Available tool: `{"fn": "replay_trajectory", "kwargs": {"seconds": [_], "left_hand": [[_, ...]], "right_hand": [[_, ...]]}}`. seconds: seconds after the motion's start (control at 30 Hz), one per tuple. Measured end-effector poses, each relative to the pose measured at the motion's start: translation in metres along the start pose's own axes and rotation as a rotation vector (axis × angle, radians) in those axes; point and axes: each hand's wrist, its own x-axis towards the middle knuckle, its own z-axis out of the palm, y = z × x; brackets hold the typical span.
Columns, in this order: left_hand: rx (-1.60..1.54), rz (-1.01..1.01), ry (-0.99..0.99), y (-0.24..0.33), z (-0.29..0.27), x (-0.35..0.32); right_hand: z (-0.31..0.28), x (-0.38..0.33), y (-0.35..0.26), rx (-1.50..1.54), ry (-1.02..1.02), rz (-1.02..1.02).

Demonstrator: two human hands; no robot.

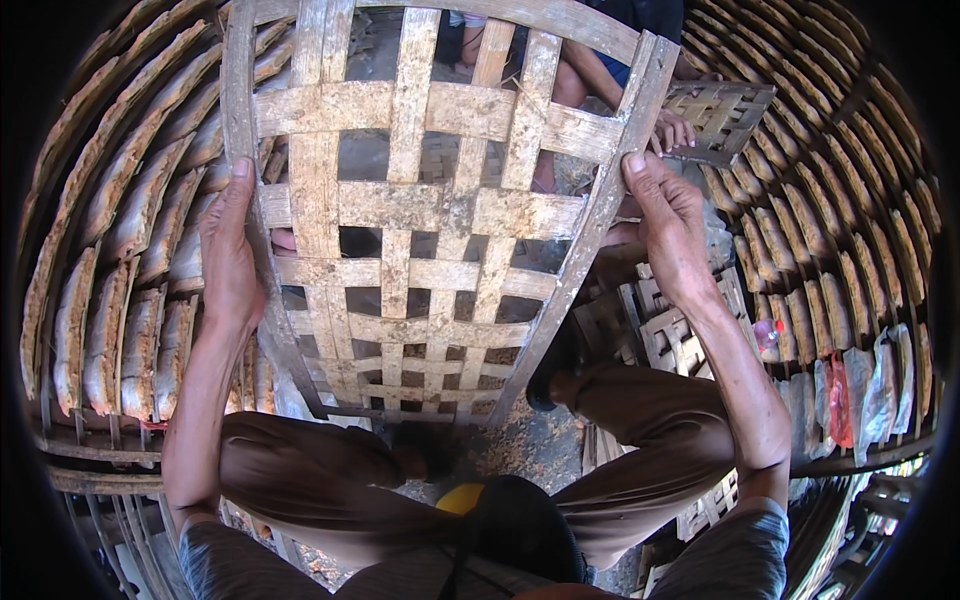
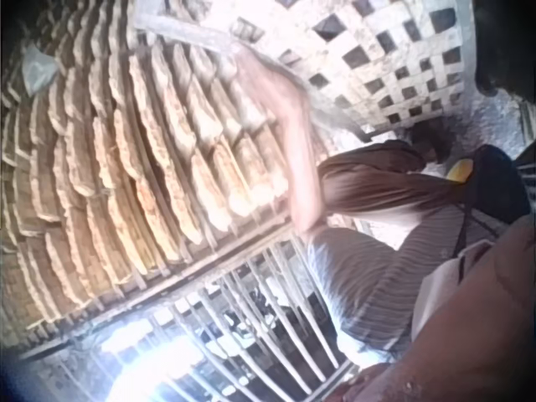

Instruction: The person assembles a wooden lattice tray by hand, aligning and pressing the frame pieces together. They repeatedly lift and inspect the tray, then place it on the floor and continue adjusting the joints.

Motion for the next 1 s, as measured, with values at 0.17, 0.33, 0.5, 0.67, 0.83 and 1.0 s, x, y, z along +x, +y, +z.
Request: {"fn": "replay_trajectory", "kwargs": {"seconds": [0.17,0.33,0.5,0.67,0.83,1.0], "left_hand": [[0.074,-0.006,-0.053,-0.001,-0.004,0.000],[0.134,0.014,-0.025,0.004,0.000,-0.007],[0.118,0.006,-0.028,0.001,-0.002,-0.005],[0.128,0.027,-0.030,0.013,0.007,-0.014],[0.202,0.112,-0.053,0.017,0.005,-0.019],[0.141,0.208,0.000,0.013,0.014,-0.018]], "right_hand": [[0.001,0.004,0.003,-0.094,0.127,-0.176],[-0.010,0.006,-0.003,-0.477,0.249,-0.408],[-0.016,0.003,-0.008,-1.016,0.274,-0.630],[-0.009,-0.007,-0.016,-1.089,0.276,-0.541],[-0.016,0.000,-0.012,-1.032,0.237,-0.723],[-0.013,0.002,-0.013,-1.307,0.267,-0.818]]}}
